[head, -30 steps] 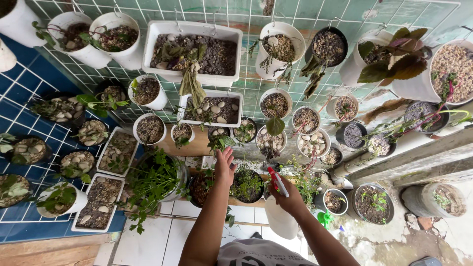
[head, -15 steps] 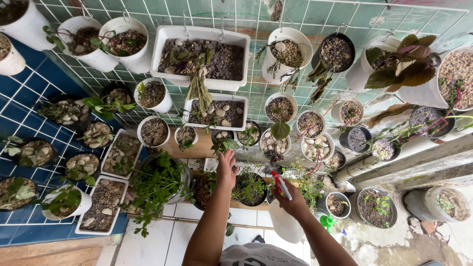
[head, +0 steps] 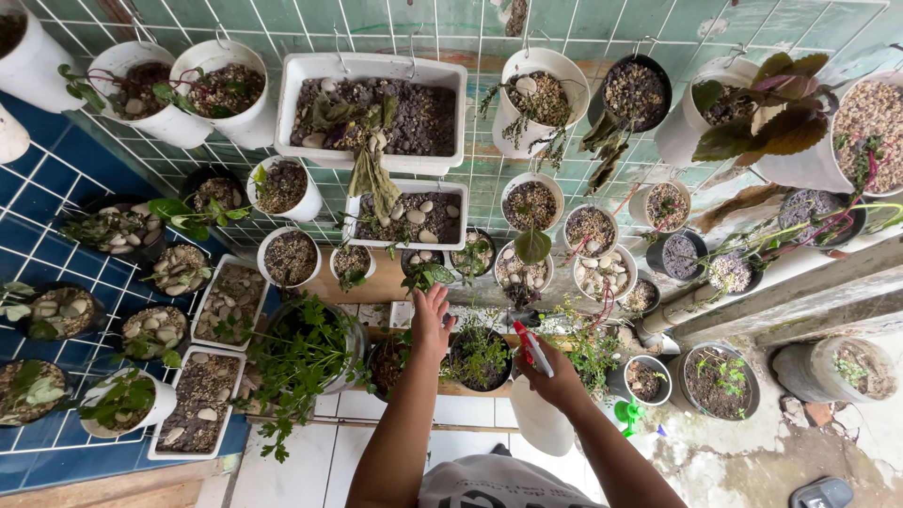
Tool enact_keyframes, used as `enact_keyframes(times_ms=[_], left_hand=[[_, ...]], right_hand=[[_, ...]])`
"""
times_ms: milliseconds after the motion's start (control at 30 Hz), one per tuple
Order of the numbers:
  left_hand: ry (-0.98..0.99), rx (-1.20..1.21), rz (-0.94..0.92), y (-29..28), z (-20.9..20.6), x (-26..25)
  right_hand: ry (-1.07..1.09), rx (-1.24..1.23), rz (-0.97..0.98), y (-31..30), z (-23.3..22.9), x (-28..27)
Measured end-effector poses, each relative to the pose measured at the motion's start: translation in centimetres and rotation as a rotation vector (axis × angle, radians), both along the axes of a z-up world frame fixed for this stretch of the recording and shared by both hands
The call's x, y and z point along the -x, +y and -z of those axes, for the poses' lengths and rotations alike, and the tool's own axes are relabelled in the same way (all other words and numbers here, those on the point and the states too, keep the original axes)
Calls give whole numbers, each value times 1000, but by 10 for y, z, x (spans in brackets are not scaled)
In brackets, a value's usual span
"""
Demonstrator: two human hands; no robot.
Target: The person uses a white spray bottle to mist a collection of potted plants arranged on a wall-mounted wire grid and a lower wooden shelf. The person systematically moves from one plant to the next, spraying the leaves and soil of various green plants, including some with broad leaves and others with finer foliage.
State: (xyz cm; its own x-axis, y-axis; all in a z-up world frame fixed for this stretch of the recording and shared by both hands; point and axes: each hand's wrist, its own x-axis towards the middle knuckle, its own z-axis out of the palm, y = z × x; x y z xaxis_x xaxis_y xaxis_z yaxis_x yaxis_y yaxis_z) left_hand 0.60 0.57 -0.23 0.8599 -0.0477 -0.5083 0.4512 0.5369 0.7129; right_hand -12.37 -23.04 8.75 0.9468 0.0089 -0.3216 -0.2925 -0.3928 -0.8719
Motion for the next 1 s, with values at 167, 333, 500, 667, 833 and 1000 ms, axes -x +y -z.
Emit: enact_keyframes(times_ms=[167, 333, 500, 667, 833, 1000], left_hand=[[-6, -7, 12, 6, -9, 3], [9, -32, 14, 7, -19, 4], [-6, -24, 66, -1, -15, 5], [-20, -27, 131, -16, -15, 5], [-25, -15, 183, -37, -12, 5], [-16, -2, 231, -62, -6, 7]], right_hand=[[28, 33, -34, 5, -5, -6], [15, 17, -9, 10, 0, -3], [28, 19, 51, 7, 10, -1], [-40, -64, 30, -1, 4, 7], [-34, 37, 99, -18, 2, 19], [-30, 9, 183, -41, 15, 32]])
